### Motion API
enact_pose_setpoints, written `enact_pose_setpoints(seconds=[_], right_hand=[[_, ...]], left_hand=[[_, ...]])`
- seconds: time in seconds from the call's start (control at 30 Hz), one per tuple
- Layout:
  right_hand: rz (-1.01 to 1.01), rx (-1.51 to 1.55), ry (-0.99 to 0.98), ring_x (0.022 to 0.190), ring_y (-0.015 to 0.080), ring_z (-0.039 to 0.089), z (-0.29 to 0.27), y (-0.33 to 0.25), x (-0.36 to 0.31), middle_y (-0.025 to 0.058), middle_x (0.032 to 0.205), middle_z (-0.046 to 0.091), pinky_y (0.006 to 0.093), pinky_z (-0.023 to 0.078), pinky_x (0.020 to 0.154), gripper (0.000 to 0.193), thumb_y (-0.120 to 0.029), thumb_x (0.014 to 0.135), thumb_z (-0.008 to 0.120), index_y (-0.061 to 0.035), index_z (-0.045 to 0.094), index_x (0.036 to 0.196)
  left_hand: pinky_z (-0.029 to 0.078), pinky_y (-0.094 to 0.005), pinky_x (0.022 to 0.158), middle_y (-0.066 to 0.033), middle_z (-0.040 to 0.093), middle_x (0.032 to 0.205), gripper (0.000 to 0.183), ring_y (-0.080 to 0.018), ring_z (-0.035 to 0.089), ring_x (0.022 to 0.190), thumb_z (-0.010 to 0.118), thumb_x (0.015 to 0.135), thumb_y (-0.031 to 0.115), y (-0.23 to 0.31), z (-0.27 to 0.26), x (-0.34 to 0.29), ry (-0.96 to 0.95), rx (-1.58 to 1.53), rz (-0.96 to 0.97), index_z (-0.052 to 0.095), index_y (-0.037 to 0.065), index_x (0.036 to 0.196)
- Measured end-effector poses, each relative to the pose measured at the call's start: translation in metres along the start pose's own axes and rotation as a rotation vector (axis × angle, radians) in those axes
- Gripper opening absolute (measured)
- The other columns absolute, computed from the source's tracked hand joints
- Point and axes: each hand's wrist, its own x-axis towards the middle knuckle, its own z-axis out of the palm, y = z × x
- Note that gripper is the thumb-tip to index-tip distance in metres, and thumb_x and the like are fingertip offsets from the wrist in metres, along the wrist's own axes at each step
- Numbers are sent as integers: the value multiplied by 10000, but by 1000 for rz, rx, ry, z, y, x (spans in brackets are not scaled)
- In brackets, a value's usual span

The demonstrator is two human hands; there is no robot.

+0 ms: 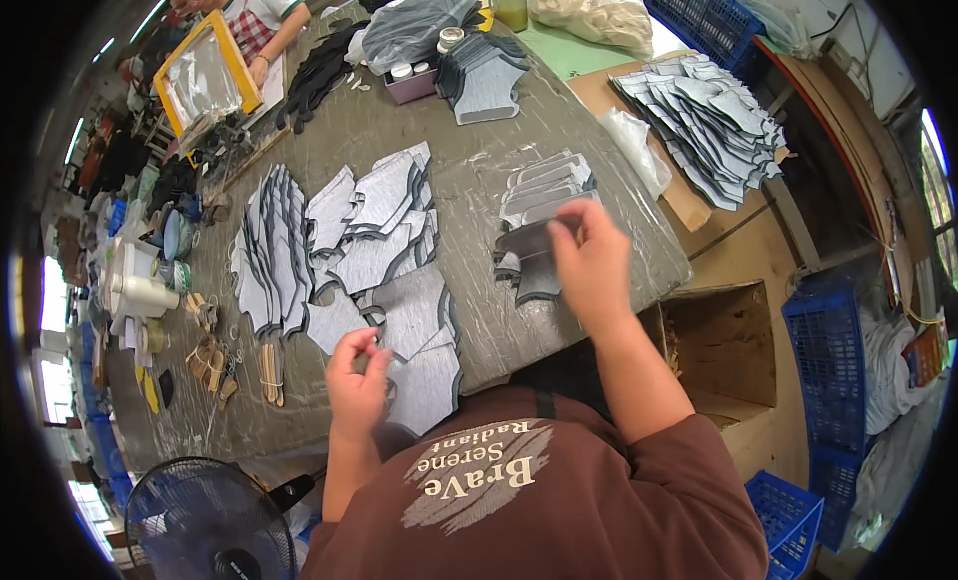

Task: Applying adhesive to the edges of cut fabric shoe components using a small brush/stick.

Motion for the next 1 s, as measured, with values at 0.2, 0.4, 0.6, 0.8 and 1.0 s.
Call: enact_pose_setpoints(seconds=[0.2, 0.4, 0.6, 0.8, 1.0], right_hand=[[-200, -274, 306, 1075, 344, 509, -18, 27, 13, 180, 1138, 532, 391, 408, 906, 333, -36, 796, 607, -9, 510, 1113], [-251, -167, 296, 907, 281, 523, -16, 64, -16, 153, 1082, 513, 338, 418, 803, 262, -4, 773, 607, -9, 547, 1028], [-227, 59, 306, 619, 39, 368, -12, 68, -15, 49, 1092, 490, 199, 338, 535, 232, 82, 779, 570, -25, 540, 982], [-231, 69, 309, 590, 82, 378, -10, 73, -16, 68, 1047, 507, 229, 354, 553, 208, 58, 769, 583, -22, 560, 960], [-179, 49, 296, 602, 67, 377, -11, 71, -16, 61, 1045, 508, 219, 351, 555, 201, 58, 772, 581, -21, 563, 956]], left_hand=[[467, -265, 647, -97, 634, 716, 101, -140, 603, 697, 631, 808, 76, 3, -63, -43, -608, 63, -350, 625, -23, 828], [462, -464, 845, -215, 644, 992, 239, -438, 584, 922, 530, 857, 147, -91, -73, -114, -481, 778, -589, 644, 12, 1018], [501, -451, 809, -215, 551, 1220, 322, -365, 616, 958, 502, 881, 167, -240, -78, -115, 43, 918, 83, 557, 28, 1166], [503, -447, 796, -211, 556, 1204, 312, -358, 616, 943, 502, 883, 168, -265, -70, -105, 123, 747, 29, 559, 29, 1156], [505, -443, 784, -207, 561, 1187, 302, -351, 617, 929, 502, 884, 169, -278, -66, -102, 212, 590, -53, 561, 30, 1146]])
